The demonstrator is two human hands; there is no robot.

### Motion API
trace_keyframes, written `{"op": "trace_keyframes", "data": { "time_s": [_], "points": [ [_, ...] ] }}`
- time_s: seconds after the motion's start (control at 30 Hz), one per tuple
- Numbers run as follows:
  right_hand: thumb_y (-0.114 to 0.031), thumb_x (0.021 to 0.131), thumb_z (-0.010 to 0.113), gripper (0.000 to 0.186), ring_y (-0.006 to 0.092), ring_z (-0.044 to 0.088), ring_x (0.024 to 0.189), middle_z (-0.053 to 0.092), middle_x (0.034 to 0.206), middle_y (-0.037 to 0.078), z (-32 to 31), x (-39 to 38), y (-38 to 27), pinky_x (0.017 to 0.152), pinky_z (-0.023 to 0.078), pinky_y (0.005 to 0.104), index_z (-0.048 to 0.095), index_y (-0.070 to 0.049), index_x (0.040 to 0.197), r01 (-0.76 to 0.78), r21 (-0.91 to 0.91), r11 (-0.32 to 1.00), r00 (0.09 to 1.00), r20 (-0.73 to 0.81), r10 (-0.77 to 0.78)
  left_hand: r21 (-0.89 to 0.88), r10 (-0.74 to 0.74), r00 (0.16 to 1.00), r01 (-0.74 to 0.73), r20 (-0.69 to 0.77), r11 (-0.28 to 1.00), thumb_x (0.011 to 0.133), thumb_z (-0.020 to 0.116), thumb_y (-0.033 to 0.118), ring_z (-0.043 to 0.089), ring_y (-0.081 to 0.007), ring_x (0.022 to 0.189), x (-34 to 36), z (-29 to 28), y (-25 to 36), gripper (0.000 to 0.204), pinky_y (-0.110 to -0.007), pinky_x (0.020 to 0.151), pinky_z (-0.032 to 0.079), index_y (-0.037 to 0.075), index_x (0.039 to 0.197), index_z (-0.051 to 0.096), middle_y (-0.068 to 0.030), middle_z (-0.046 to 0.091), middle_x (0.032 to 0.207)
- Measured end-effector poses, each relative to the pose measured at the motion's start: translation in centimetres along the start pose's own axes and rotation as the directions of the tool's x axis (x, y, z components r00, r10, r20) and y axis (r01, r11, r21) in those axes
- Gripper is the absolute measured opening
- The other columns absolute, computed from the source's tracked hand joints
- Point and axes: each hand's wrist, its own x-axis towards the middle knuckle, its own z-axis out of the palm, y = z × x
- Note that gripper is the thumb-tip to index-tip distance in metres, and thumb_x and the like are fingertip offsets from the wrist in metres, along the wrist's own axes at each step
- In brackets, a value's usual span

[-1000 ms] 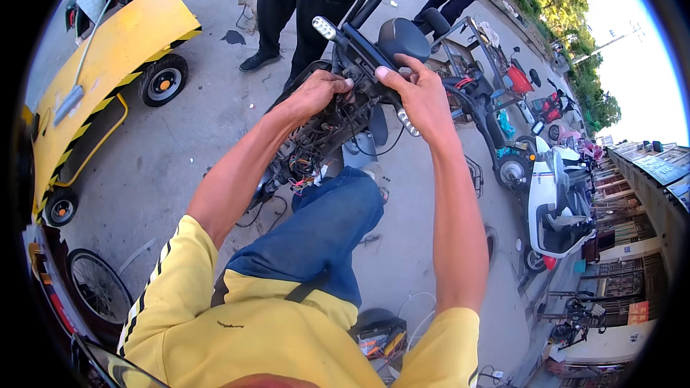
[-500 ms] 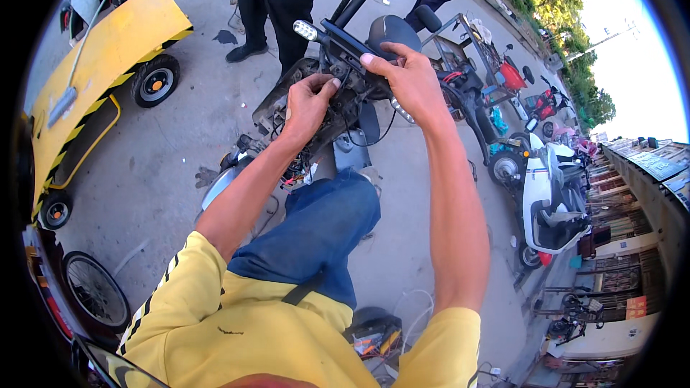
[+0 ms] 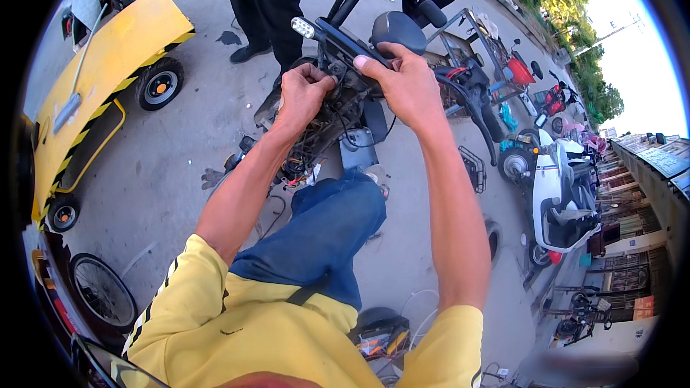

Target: The person works on the handlebar area of a scooter, using a screwdriver to remove and reinstall a control module. They manipulate wires and fasteners, repeatedly adjusting the component on the handlebar stem.

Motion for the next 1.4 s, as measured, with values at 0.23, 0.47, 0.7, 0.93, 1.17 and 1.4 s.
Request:
{"op": "trace_keyframes", "data": {
  "time_s": [0.23, 0.47, 0.7, 0.93, 1.17, 1.4],
  "points": [
    [-0.055, 0.082, 0.08, 0.081, 0.0246, 0.072, 0.101, 0.075, 0.109, 0.018, 0.3, 0.4, -1.2, 0.094, 0.053, 0.0362, 0.067, 0.0, 0.141, 0.003, -0.114, 0.994, 1.0, -0.012, -0.004, -0.015, -0.146, 0.986, 0.148, 0.074, 0.989, 0.078, 0.079, 0.013, 0.057, -0.0134, 0.062, 0.8, -0.7, 1.5, 0.017, -0.032, 0.059, 0.045, -0.001, 0.075, 0.07, -0.0058, 0.067, 0.068],
    [-0.051, 0.082, 0.082, 0.079, 0.0237, 0.07, 0.098, 0.074, 0.108, 0.018, 0.1, 1.2, -1.5, 0.09, 0.052, 0.0328, 0.069, 0.002, 0.138, -0.002, -0.084, 0.996, 1.0, 0.002, 0.003, -0.023, -0.172, 0.981, 0.175, 0.084, 0.984, 0.078, 0.077, 0.013, 0.064, -0.0176, 0.067, 2.0, -0.6, 0.2, 0.018, -0.034, 0.066, 0.051, -0.004, 0.083, 0.076, -0.0092, 0.07, 0.072],
    [-0.049, 0.081, 0.083, 0.08, 0.0237, 0.071, 0.098, 0.074, 0.108, 0.017, 0.5, 1.2, -1.0, 0.092, 0.053, 0.0334, 0.067, 0.004, 0.139, 0.003, -0.12, 0.993, 1.0, 0.012, -0.001, 0.079, -0.025, 1.0, 0.024, 0.007, 0.997, 0.083, 0.079, 0.026, 0.073, -0.0283, 0.08, 0.6, 1.1, -0.7, 0.031, -0.042, 0.079, 0.057, -0.003, 0.093, 0.075, -0.0147, 0.078, 0.086],
    [-0.038, 0.088, 0.082, 0.069, 0.0163, 0.068, 0.091, 0.074, 0.102, 0.013, 1.3, 0.0, -0.4, 0.084, 0.052, 0.0292, 0.066, 0.007, 0.138, 0.006, 0.023, 1.0, 0.999, 0.04, -0.006, 0.285, 0.244, 0.968, -0.248, 0.052, 0.926, 0.089, 0.083, 0.025, 0.072, -0.0297, 0.086, -1.8, 0.1, -0.7, 0.039, -0.04, 0.082, 0.055, -0.003, 0.111, 0.066, -0.0145, 0.074, 0.093],
    [-0.037, 0.09, 0.084, 0.07, 0.0125, 0.064, 0.087, 0.072, 0.099, 0.01, 1.2, -0.6, 1.0, 0.08, 0.051, 0.0265, 0.064, 0.007, 0.141, 0.029, 0.116, 0.993, 0.997, 0.067, -0.037, 0.092, 0.193, 0.981, -0.195, 0.024, 0.977, 0.091, 0.078, 0.015, 0.071, -0.0312, 0.088, -1.4, 0.3, -2.1, 0.026, -0.042, 0.082, 0.054, -0.002, 0.106, 0.064, -0.0175, 0.074, 0.095],
    [-0.033, 0.092, 0.084, 0.07, 0.0103, 0.062, 0.09, 0.071, 0.1, 0.008, 1.0, -1.3, 1.3, 0.082, 0.05, 0.0255, 0.06, 0.006, 0.145, 0.075, 0.006, 0.997, 0.985, 0.158, -0.075, 0.184, 0.286, 0.958, -0.284, 0.017, 0.941, 0.089, 0.079, 0.014, 0.065, -0.0375, 0.095, -1.6, 0.0, -1.8, 0.024, -0.048, 0.086, 0.052, -0.001, 0.103, 0.065, -0.0186, 0.069, 0.094]
  ]
}}
